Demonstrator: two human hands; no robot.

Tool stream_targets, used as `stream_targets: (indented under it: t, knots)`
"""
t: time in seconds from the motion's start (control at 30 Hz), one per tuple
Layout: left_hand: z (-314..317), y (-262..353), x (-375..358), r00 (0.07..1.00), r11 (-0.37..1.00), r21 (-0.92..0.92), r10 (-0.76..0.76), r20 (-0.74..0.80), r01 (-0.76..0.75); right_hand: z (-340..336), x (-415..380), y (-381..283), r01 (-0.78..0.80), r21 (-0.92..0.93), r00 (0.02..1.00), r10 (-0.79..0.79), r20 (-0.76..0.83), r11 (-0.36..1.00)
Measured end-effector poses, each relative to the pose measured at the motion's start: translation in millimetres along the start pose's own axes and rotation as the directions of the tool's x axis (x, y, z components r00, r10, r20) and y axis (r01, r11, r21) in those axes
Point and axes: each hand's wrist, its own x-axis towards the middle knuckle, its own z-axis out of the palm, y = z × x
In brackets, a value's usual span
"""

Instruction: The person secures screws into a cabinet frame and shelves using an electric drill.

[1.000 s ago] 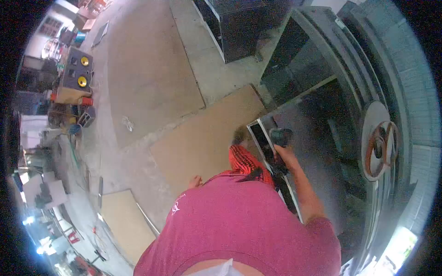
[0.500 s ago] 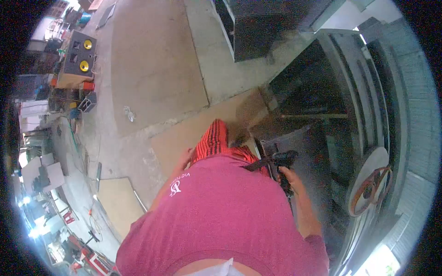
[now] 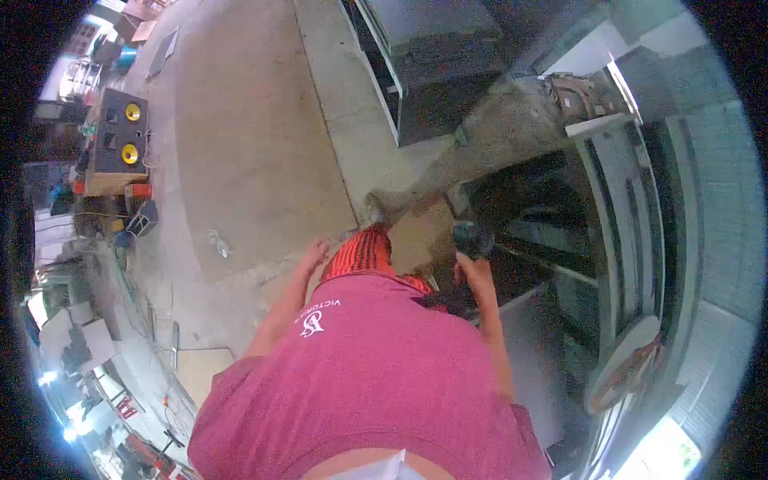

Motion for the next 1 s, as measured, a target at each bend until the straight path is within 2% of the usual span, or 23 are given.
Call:
stream_targets:
  t: [0.03,0.1,0.13,0.2,0.23,0.3,0.33,0.4,0.47,0.5,0.57,0.6,0.63,0.67,0.7,0.77,0.8,0.87,0.93,1.0]
  knots:
    - [-9.5,23.4,8.7,1.0,1.0,-0.006,-0.01,0.008,0.01,14.0,15.9,-36.1,0.003,0.052,1.0,-0.004,0.017,0.999]
    - [-37.4,82.2,23.8,0.985,0.95,-0.266,0.145,-0.099,-0.166,41.4,62.0,-85.6,0.042,0.144,0.999,-0.045,0.018,0.989]
    - [-51.1,95.2,40.3,0.985,0.949,-0.268,0.142,-0.101,-0.165,51.1,90.6,-98.3,0.08,0.175,0.997,-0.082,0.001,0.981]
    - [-63.0,102.6,54.4,0.986,0.952,-0.261,0.143,-0.081,-0.159,58.7,150.2,-119.3,0.166,0.197,0.978,-0.187,0.093,0.966]
    - [-66.6,97.5,50.2,0.99,0.955,-0.263,0.123,-0.072,-0.138,66.9,165.0,-138.5,0.102,0.26,0.99,-0.125,0.071,0.96]
    - [-84.5,93.7,50.1,0.995,0.965,-0.259,0.027,-0.097,-0.051,84.5,202.9,-171.5,0.055,0.331,0.995,-0.078,0.054,0.942]
    - [-91.0,91.4,47.8,0.994,0.965,-0.258,0.027,-0.103,-0.053,85.7,223.5,-177.5,0.041,0.35,0.998,-0.058,0.038,0.936]
    - [-92.8,69.0,34.3,0.988,0.956,-0.272,-0.134,-0.08,0.108,83.7,254.7,-186.0,0.016,0.361,0.999,-0.029,0.029,0.932]
    - [-88.9,34.3,26.1,0.952,0.919,-0.328,-0.275,-0.132,0.22,83.5,276.2,-191.3,-0.015,0.419,0.999,-0.007,0.052,0.908]
    - [-90.4,25.7,21.5,0.95,0.916,-0.329,-0.285,-0.131,0.23,84.6,285.4,-195.9,-0.025,0.417,0.998,0.002,0.058,0.909]
    - [-85.9,9.1,8.2,0.885,0.844,-0.328,-0.463,-0.043,0.425,81.5,299.0,-206.1,-0.016,0.424,0.998,-0.011,0.063,0.906]
    - [-72.3,-17.0,8.2,0.88,0.833,-0.347,-0.473,-0.043,0.43,83.0,308.5,-214.1,-0.016,0.432,0.996,-0.026,0.09,0.902]
    - [-54.2,-58.1,13.4,0.959,0.957,-0.201,-0.243,-0.15,0.211,82.5,315.0,-218.6,-0.016,0.432,0.994,-0.032,0.103,0.902]
    - [-52.7,-75.8,18.3,0.977,1.0,-0.02,0.013,-0.212,-0.017,83.0,321.7,-222.6,-0.035,0.433,0.99,-0.028,0.139,0.901]
    - [-49.5,-35.6,7.1,0.976,1.0,-0.015,0.009,-0.217,-0.012,83.8,326.9,-225.5,-0.057,0.432,0.985,-0.02,0.171,0.9]
    - [-65.5,51.0,-7.2,0.951,0.925,-0.249,-0.307,-0.042,0.288,82.4,341.6,-222.1,-0.084,0.438,0.982,0.0,0.189,0.895]
    - [-51.4,51.4,5.5,0.949,0.923,-0.249,-0.312,-0.039,0.293,80.9,344.3,-221.8,-0.115,0.437,0.979,0.027,0.202,0.892]
    - [-32.8,52.7,32.1,0.974,0.953,-0.224,-0.22,-0.05,0.203,88.6,349.5,-229.5,-0.113,0.4,0.984,0.045,0.175,0.91]
    - [-34.9,83.5,41.8,0.983,0.963,-0.219,-0.174,-0.066,0.156,94.5,346.3,-240.8,-0.105,0.365,0.988,0.056,0.143,0.925]
    - [-34.0,100.1,52.2,0.99,0.972,-0.212,-0.124,-0.074,0.105,97.3,336.0,-257.3,-0.071,0.233,0.995,0.053,0.085,0.97]
